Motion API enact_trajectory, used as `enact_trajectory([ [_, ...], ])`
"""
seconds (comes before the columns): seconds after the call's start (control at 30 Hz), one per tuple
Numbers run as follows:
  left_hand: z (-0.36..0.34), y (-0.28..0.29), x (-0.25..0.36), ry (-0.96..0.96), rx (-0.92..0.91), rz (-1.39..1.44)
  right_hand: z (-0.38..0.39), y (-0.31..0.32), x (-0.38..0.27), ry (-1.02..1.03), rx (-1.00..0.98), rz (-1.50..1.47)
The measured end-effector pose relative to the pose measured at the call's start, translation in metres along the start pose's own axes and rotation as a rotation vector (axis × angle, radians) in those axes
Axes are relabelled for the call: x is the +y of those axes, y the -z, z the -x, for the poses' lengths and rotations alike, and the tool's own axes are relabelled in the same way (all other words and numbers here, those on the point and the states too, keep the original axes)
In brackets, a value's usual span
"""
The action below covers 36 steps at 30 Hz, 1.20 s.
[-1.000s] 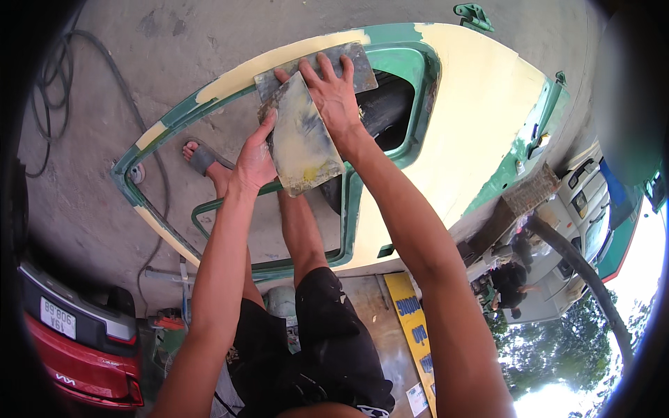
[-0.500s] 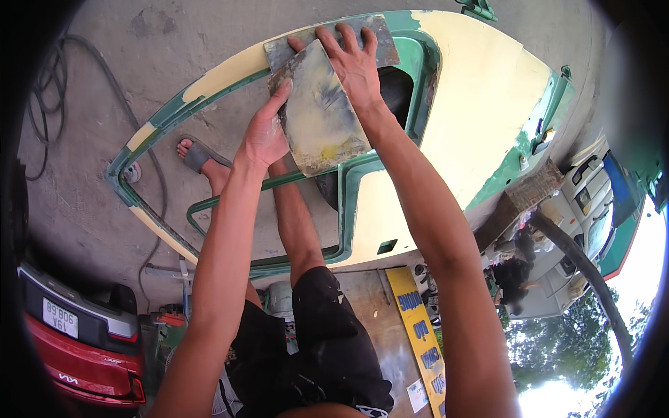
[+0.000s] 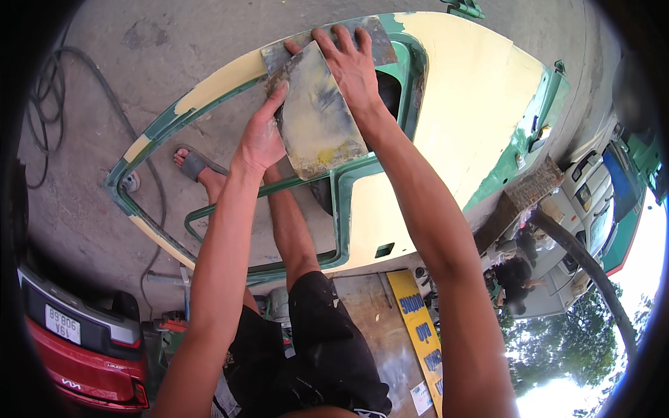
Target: The person applies yellow body filler to a vehicle door panel using two metal spreaders, scraping the filler onto the panel and smoothing it across several repair spots.
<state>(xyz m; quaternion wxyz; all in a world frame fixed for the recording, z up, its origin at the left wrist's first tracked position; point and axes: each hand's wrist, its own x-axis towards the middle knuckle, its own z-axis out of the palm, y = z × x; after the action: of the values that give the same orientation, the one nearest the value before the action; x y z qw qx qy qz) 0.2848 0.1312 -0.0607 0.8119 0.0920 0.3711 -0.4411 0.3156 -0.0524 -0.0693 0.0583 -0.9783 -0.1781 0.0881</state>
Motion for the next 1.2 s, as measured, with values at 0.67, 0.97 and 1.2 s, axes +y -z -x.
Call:
enact_trajectory([
  [0.67, 0.001, 0.003, 0.004, 0.010, -0.030, -0.021, -0.006, 0.009, -0.004, 0.016, -0.015, -0.031],
  [0.97, 0.014, 0.039, -0.025, 0.016, 0.041, 0.107, 0.032, 0.007, -0.029, -0.015, -0.098, -0.123],
  [1.2, 0.048, 0.022, 0.004, -0.014, 0.031, -0.017, 0.005, 0.014, -0.057, -0.013, -0.102, -0.073],
])
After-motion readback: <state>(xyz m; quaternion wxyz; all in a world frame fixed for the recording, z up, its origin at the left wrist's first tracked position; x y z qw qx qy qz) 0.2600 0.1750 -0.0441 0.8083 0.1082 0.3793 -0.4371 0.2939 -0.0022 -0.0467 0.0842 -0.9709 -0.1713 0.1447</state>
